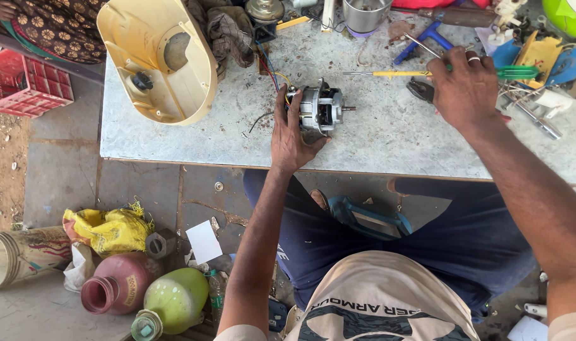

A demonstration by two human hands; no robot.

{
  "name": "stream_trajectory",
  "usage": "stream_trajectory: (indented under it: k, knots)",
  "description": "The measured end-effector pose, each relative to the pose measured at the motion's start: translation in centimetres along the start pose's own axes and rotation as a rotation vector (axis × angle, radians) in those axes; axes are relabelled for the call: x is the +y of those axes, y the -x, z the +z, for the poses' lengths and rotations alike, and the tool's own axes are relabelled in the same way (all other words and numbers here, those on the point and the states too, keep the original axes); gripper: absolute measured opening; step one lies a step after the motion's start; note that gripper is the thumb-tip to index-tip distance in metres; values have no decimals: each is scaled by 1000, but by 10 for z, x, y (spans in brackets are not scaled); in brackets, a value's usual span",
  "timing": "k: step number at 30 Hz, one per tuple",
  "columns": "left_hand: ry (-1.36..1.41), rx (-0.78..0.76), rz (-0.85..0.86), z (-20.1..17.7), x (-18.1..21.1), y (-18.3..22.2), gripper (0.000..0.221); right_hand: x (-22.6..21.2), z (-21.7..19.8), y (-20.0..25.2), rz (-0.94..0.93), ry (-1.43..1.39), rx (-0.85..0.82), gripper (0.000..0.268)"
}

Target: The person disassembles an electric motor by removing screws with a screwdriver and prying components apart with pliers to access and remove the internal rotor.

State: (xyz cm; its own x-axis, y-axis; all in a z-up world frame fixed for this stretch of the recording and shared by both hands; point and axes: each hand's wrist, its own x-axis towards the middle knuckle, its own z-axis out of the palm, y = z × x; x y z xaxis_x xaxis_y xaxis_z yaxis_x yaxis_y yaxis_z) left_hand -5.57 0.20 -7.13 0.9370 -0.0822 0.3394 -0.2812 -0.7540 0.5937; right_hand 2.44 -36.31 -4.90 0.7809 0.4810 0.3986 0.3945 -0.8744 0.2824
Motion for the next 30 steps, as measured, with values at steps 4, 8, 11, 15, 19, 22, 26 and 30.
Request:
stream_trajectory:
  k: [4, 8, 11, 15, 19, 22, 26, 30]
  knots:
    - [14, -14, -24, 2, -2, -1, 129, -35, 0, -26, 18, -253, 59, 23]
    - [-20, -37, -46, 3, -2, 0, 130, -86, 0, -66, 24, -844, -200, 16]
    - [-40, -28, -38, 2, 0, -2, 129, -109, -5, -97, 28, -825, -286, 22]
    - [-26, -29, -58, 1, 2, -2, 127, -117, -8, -115, 55, -783, -405, 29]
    - [-31, -22, -37, 0, 1, -2, 128, -117, -9, -118, 3, -738, -388, 21]
    - [-20, -21, -36, 0, 1, -3, 128, -116, -9, -123, 12, -756, -437, 20]
    - [-23, -29, -47, -1, 1, -3, 128, -114, -11, -133, 84, -788, -650, 23]
    - [-14, -13, -27, -1, 2, -3, 127, -117, -13, -131, 28, -717, -547, 22]
